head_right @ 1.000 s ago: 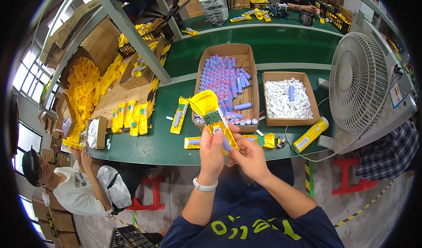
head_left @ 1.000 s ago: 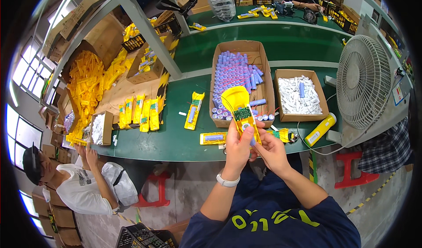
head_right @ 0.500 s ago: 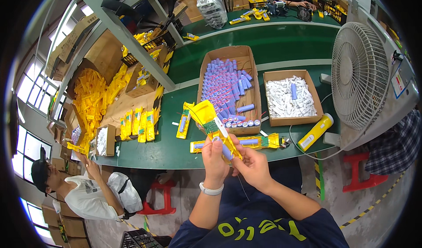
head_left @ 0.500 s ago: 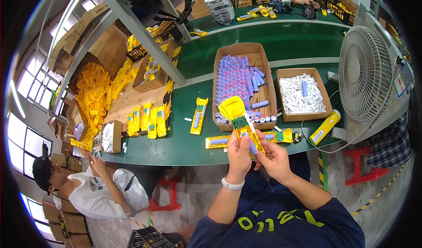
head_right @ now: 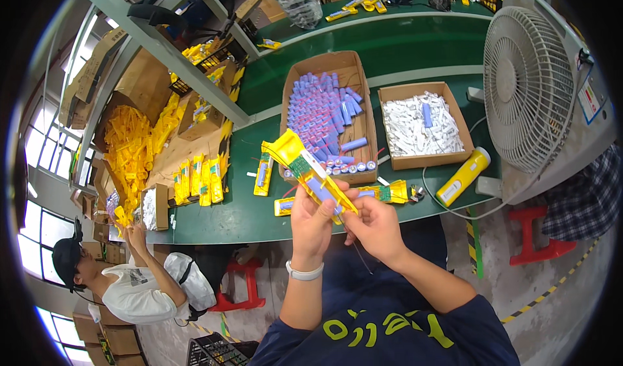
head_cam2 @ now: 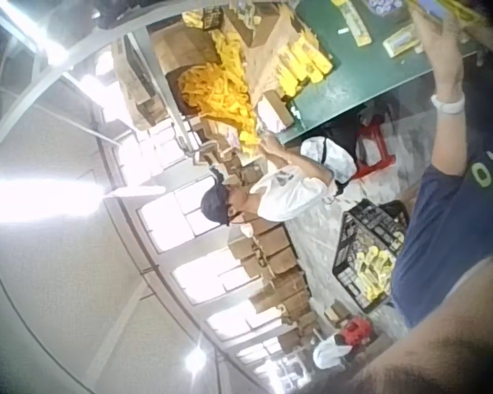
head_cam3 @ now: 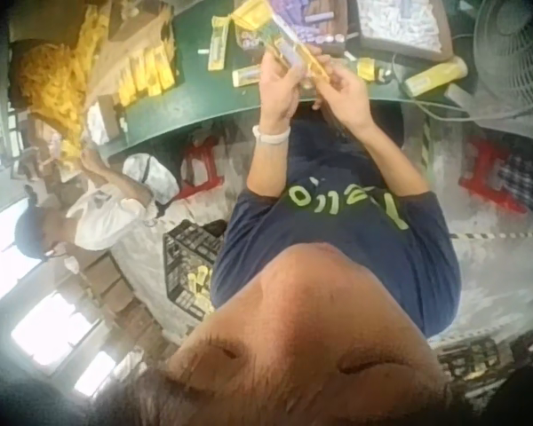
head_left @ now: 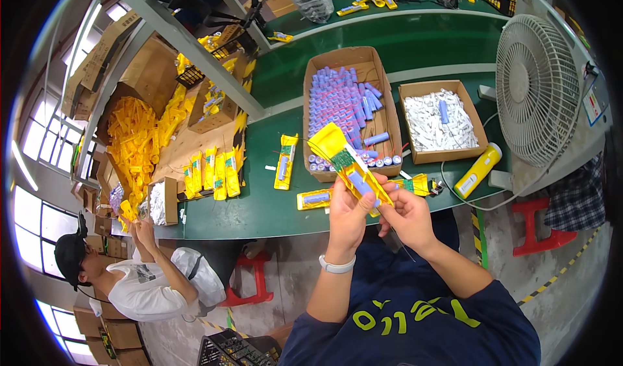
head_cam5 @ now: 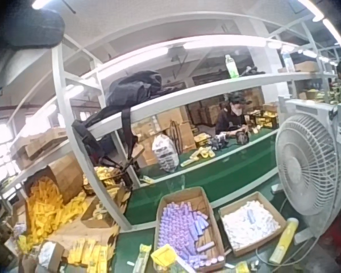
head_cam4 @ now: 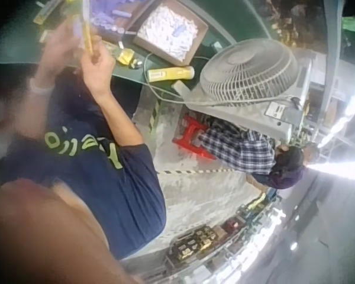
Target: The person tests an assembled flashlight, then fits circuit boards and batteries into yellow flashlight casings to assemble flashlights, working with a coworker to position the components inside the housing.
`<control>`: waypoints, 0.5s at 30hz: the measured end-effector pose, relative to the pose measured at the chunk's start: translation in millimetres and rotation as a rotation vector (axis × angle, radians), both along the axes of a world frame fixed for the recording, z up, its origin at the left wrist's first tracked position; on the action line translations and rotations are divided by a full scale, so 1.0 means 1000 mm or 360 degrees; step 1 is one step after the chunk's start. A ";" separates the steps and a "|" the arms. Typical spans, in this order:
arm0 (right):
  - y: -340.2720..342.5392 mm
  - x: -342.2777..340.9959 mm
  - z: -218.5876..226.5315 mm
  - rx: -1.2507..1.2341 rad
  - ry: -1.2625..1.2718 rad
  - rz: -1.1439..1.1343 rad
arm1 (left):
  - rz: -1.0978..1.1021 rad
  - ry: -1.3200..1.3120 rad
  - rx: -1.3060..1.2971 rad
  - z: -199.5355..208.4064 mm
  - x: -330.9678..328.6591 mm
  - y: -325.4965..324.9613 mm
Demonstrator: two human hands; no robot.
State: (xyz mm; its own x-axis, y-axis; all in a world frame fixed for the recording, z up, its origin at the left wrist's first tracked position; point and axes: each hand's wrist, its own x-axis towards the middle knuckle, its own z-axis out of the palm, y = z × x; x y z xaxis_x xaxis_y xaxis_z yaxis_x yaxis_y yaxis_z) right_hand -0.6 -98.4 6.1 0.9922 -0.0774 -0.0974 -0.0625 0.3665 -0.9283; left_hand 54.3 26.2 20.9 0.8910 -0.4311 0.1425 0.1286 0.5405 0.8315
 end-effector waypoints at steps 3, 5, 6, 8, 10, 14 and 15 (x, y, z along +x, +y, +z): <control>-0.001 0.003 -0.005 -0.0139 -0.0051 -0.0067 | 0.0147 0.0011 -0.0130 -0.006 -0.001 -0.007; -0.001 0.005 -0.002 -0.0230 -0.0073 -0.0114 | 0.0191 -0.0002 -0.0192 -0.005 -0.004 -0.011; 0.000 0.004 0.003 -0.0250 -0.0099 -0.0130 | 0.0248 -0.0015 -0.0252 -0.003 -0.006 -0.013; -0.003 0.001 0.006 -0.0272 -0.0123 -0.0156 | 0.0237 -0.0032 -0.0254 0.000 -0.009 -0.013; -0.008 -0.002 0.007 -0.0334 -0.0170 -0.0089 | 0.0239 -0.0170 -0.0084 -0.001 -0.011 -0.011; -0.009 0.000 0.008 -0.0213 -0.0092 -0.0036 | 0.0300 -0.0075 0.0040 0.003 -0.013 -0.007; -0.008 0.000 0.008 -0.0216 -0.0117 -0.0036 | 0.0300 -0.0072 0.0036 0.005 -0.014 -0.008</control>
State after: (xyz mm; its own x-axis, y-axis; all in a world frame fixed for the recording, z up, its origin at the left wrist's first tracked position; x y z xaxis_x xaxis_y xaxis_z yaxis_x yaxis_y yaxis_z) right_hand -1.1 -106.4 14.1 0.9942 -0.1072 -0.0117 0.0142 0.2377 -0.9712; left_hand 40.1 18.6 26.3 0.9491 -0.2609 0.1763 -0.0109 0.5323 0.8465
